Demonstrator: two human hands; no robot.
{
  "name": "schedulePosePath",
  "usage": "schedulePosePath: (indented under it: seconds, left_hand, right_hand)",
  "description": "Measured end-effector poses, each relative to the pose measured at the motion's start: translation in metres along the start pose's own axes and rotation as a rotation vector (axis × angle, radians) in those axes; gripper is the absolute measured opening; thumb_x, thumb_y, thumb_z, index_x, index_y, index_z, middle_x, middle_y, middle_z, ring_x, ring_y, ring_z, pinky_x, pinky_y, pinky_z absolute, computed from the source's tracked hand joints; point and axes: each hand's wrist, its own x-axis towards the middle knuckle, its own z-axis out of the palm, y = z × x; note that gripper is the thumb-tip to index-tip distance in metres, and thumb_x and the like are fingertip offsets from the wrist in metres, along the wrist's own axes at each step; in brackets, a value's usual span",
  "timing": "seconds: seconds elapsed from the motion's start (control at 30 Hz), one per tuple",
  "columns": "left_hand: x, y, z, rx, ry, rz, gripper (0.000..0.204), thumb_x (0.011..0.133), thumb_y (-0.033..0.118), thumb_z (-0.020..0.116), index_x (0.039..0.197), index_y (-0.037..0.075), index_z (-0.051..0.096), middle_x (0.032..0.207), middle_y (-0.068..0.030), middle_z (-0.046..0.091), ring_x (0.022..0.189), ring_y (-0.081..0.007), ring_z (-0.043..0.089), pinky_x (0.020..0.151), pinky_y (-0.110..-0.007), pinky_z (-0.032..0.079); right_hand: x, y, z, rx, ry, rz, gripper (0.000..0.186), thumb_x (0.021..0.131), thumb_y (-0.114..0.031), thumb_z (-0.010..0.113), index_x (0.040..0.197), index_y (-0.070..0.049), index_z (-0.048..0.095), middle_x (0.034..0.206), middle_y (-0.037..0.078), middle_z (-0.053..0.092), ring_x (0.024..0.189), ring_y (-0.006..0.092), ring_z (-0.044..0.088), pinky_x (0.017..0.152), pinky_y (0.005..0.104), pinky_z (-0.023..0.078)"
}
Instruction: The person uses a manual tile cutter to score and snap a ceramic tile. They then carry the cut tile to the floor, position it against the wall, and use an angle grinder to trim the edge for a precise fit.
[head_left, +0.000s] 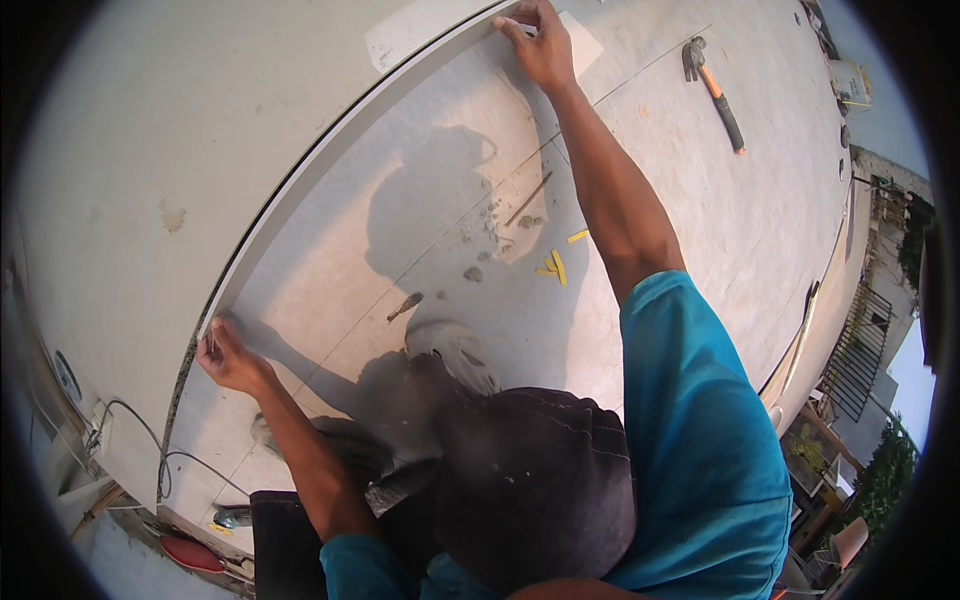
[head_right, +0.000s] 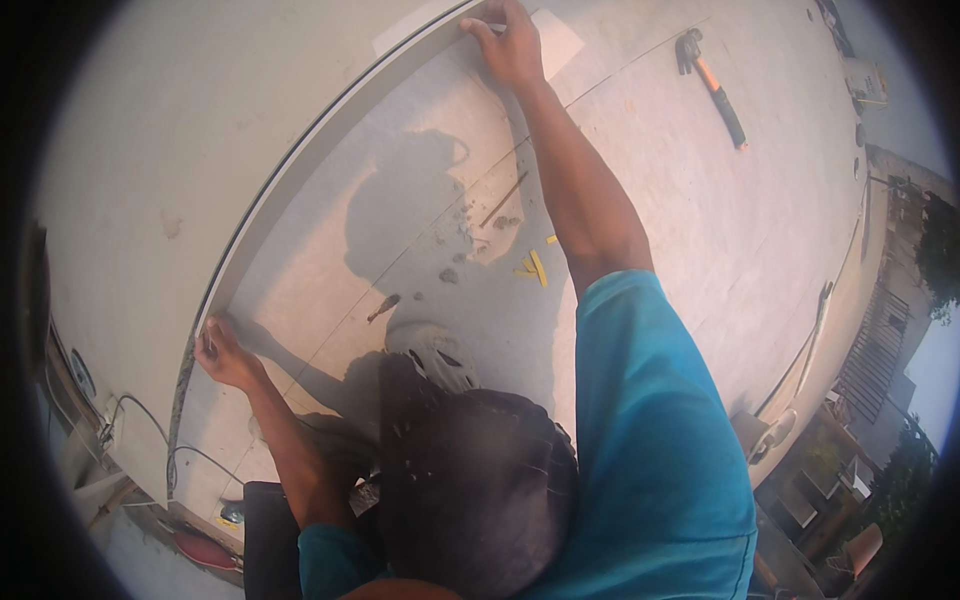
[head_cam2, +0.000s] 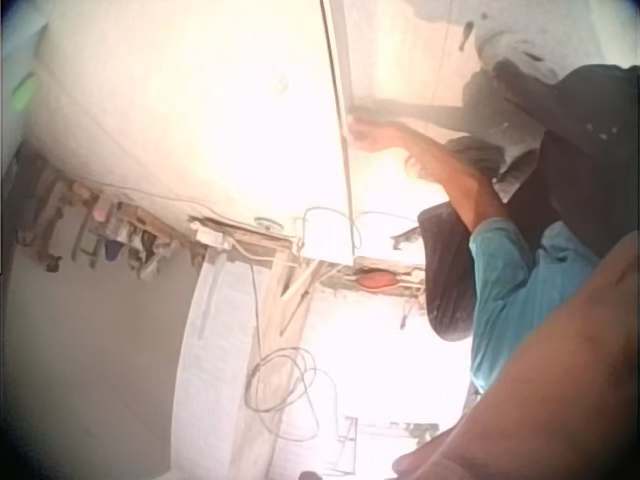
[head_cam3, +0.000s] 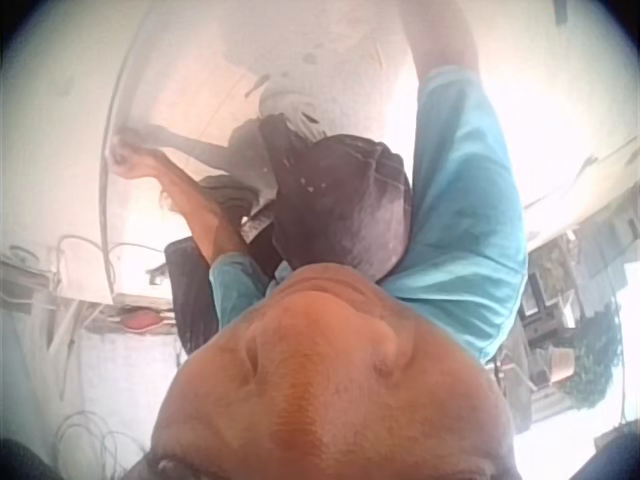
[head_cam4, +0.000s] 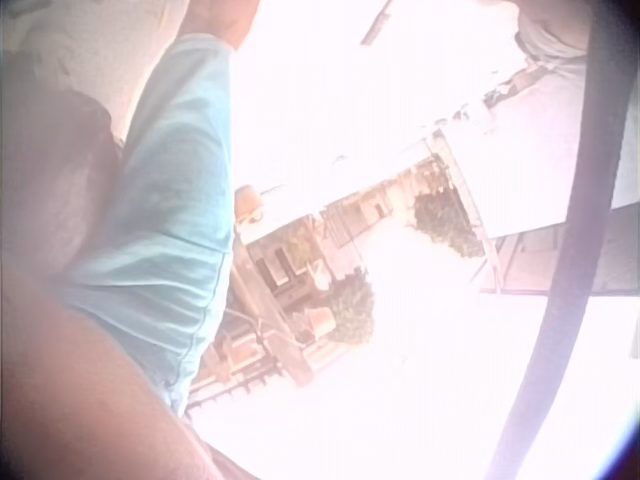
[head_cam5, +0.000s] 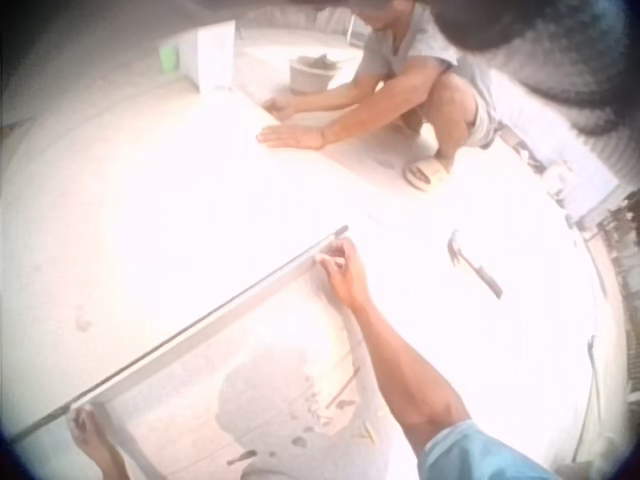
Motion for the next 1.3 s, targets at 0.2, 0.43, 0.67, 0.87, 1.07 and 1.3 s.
schedulePosePath:
  seconds: [0.2, 0.43, 0.67, 0.87, 1.07, 1.3]
  left_hand:
    - [-0.001, 0.003, 0.003, -0.111, -0.008, -0.064, 0.035, 0.094, 0.021, 0.069, 0.11, -0.003, 0.049, 0.108, -0.0108, 0.055, 0.102, -0.0197, 0.057, 0.094, -0.043, 0.057]
    - [0.01, -0.011, 0.0, -0.206, 0.046, -0.066, 0.033, 0.096, 0.023, 0.066, 0.109, -0.001, 0.049, 0.11, -0.0112, 0.053, 0.108, -0.0211, 0.051, 0.1, -0.05, 0.053]
    - [0.015, -0.013, -0.002, -0.284, 0.083, -0.091, 0.031, 0.095, 0.024, 0.068, 0.107, 0.001, 0.052, 0.109, -0.0103, 0.052, 0.105, -0.0203, 0.051, 0.099, -0.051, 0.052]
    - [0.009, -0.009, 0.008, -0.359, 0.017, -0.094, 0.024, 0.098, 0.015, 0.063, 0.115, 0.004, 0.05, 0.109, -0.0037, 0.053, 0.103, -0.0148, 0.054, 0.106, -0.056, 0.044]
    - [0.007, -0.008, 0.006, -0.386, 0.088, -0.126, 0.025, 0.095, 0.014, 0.066, 0.112, 0.004, 0.052, 0.114, -0.0053, 0.055, 0.107, -0.0153, 0.055, 0.102, -0.052, 0.049]
    - [0.007, -0.012, 0.011, -0.479, 0.09, -0.104, 0.033, 0.089, 0.017, 0.076, 0.11, 0.001, 0.056, 0.097, -0.005, 0.062, 0.091, -0.0137, 0.061, 0.086, -0.029, 0.055]
  right_hand:
    - [-0.002, 0.0, 0.0, -0.047, 0.012, -0.04, 0.039, 0.094, -0.031, 0.065, 0.119, -0.001, 0.057, 0.12, 0.016, 0.061, 0.116, 0.0303, 0.058, 0.099, 0.0444, 0.047]
    - [0.004, 0.006, 0.009, 0.13, 0.0, -0.067, 0.025, 0.096, -0.023, 0.061, 0.109, -0.002, 0.057, 0.108, 0.01, 0.06, 0.105, 0.0228, 0.058, 0.093, 0.0389, 0.049]
    - [0.01, 0.009, 0.018, 0.495, -0.023, 0.048, 0.023, 0.097, -0.021, 0.063, 0.106, -0.001, 0.056, 0.105, 0.008, 0.059, 0.1, 0.0187, 0.059, 0.09, 0.0364, 0.055]
    - [0.004, -0.003, 0.012, 0.532, 0.028, 0.066, 0.029, 0.096, -0.017, 0.063, 0.109, 0.008, 0.052, 0.114, 0.013, 0.052, 0.106, 0.0206, 0.056, 0.092, 0.041, 0.061]
    - [0.011, 0.011, 0.011, 0.557, -0.013, 0.13, 0.037, 0.091, -0.02, 0.071, 0.114, 0.004, 0.057, 0.119, 0.011, 0.052, 0.112, 0.0211, 0.055, 0.095, 0.0388, 0.058]
    - [0.05, 0.084, -0.007, 0.217, -0.108, -0.119, 0.029, 0.086, -0.023, 0.077, 0.111, -0.013, 0.067, 0.125, 0.008, 0.055, 0.118, 0.0231, 0.056, 0.101, 0.0362, 0.046]
